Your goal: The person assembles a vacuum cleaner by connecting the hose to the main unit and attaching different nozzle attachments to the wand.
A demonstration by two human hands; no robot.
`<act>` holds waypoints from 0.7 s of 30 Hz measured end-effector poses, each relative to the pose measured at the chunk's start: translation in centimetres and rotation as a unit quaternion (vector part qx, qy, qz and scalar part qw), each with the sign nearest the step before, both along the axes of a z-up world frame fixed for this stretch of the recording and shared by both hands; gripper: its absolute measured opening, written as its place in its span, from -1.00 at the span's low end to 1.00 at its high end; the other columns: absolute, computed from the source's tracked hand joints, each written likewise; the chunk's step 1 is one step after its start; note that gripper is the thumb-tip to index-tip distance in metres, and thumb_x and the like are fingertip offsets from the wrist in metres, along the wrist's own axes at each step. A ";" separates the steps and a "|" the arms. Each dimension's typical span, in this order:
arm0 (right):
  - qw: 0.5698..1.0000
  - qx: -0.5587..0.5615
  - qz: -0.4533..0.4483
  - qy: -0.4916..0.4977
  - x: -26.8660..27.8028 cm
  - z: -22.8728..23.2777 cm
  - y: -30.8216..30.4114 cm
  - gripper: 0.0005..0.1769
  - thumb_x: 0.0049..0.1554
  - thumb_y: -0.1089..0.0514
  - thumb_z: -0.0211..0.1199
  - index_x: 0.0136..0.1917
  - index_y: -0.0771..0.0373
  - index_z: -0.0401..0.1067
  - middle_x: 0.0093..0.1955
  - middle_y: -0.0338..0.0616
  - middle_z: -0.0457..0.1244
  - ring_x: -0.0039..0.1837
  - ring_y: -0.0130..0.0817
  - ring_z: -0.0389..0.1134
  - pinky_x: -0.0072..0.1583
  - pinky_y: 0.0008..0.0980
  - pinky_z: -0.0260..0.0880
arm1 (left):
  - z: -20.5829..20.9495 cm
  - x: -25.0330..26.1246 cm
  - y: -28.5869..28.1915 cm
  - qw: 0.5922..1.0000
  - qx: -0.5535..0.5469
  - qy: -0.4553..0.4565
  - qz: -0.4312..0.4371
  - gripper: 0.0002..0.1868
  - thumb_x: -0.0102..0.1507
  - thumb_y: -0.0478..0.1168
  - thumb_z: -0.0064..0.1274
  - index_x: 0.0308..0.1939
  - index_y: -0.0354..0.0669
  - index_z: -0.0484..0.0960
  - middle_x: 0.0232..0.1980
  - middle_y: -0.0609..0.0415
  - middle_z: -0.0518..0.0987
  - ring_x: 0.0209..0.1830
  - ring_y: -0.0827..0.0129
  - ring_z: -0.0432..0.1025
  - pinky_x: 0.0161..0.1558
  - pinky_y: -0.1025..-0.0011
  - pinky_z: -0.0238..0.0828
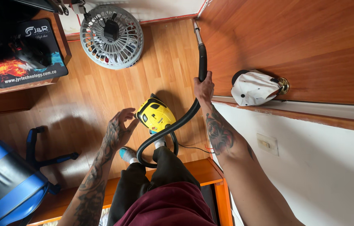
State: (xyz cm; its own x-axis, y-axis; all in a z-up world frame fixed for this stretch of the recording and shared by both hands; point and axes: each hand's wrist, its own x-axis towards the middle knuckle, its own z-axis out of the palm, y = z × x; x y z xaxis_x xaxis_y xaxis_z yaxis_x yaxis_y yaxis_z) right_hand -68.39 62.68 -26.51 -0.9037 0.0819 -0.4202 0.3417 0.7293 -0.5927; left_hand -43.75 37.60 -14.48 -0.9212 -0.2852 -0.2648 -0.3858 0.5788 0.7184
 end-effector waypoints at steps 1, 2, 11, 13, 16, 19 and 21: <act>1.000 0.002 0.000 0.000 -0.3 0.0 -0.2 -0.60 0.16 0.04 0.25 0.17 0.15 0.18 -0.25 -0.02 0.36 -0.23 -0.05 0.47 -0.19 -0.01 0.43 | -0.1 0.1 0.0 1.000 0.004 -0.007 0.005 -0.55 0.25 -0.14 0.23 0.18 -0.16 0.54 -0.02 -0.11 0.65 0.03 0.16 0.59 0.08 0.26 0.54; 1.000 0.004 -0.001 -0.001 -0.2 0.1 -0.2 -0.60 0.16 0.03 0.25 0.18 0.15 0.18 -0.25 -0.02 0.36 -0.23 -0.05 0.47 -0.19 -0.02 0.43 | 0.0 0.3 0.0 1.000 0.009 -0.015 0.010 -0.56 0.25 -0.14 0.22 0.18 -0.16 0.54 -0.02 -0.11 0.65 0.03 0.17 0.59 0.08 0.26 0.55; 1.000 0.022 0.006 -0.018 0.1 -0.3 0.3 -0.61 0.16 0.04 0.22 0.18 0.12 0.16 -0.28 -0.07 0.34 -0.28 -0.09 0.46 -0.26 -0.04 0.46 | 0.2 0.2 0.0 0.999 0.029 -0.041 0.015 -0.55 0.26 -0.12 0.19 0.19 -0.15 0.53 0.03 -0.10 0.65 0.09 0.18 0.58 0.12 0.27 0.52; 1.000 0.019 0.013 -0.010 -0.3 -0.9 0.5 -0.61 0.16 0.04 0.22 0.17 0.12 0.16 -0.29 -0.07 0.33 -0.29 -0.09 0.45 -0.27 -0.05 0.45 | 0.2 0.1 0.0 0.999 0.027 -0.043 0.017 -0.56 0.26 -0.12 0.20 0.19 -0.15 0.53 0.03 -0.10 0.65 0.09 0.18 0.57 0.12 0.27 0.52; 0.999 0.022 0.021 0.010 -0.8 -1.4 0.8 -0.60 0.15 0.05 0.23 0.17 0.13 0.16 -0.28 -0.08 0.34 -0.28 -0.09 0.45 -0.25 -0.06 0.44 | 0.1 0.1 0.0 0.999 0.027 -0.041 0.012 -0.56 0.27 -0.12 0.20 0.18 -0.16 0.53 0.02 -0.10 0.65 0.08 0.18 0.57 0.12 0.26 0.52; 0.999 0.026 0.020 -0.015 -1.4 -1.3 0.6 -0.59 0.16 0.05 0.21 0.19 0.12 0.14 -0.24 -0.06 0.35 -0.25 -0.09 0.47 -0.23 -0.06 0.48 | 0.0 0.1 -0.1 0.999 0.024 -0.037 0.007 -0.57 0.27 -0.12 0.20 0.18 -0.17 0.53 0.01 -0.10 0.65 0.07 0.18 0.58 0.11 0.26 0.52; 0.998 0.032 0.016 -0.043 -1.9 -0.9 0.7 -0.59 0.18 0.03 0.18 0.22 0.10 0.13 -0.22 -0.06 0.36 -0.23 -0.09 0.49 -0.20 -0.08 0.54 | -0.1 0.1 -0.1 0.999 0.021 -0.038 0.005 -0.57 0.26 -0.12 0.20 0.17 -0.16 0.54 0.00 -0.10 0.65 0.05 0.19 0.58 0.10 0.27 0.53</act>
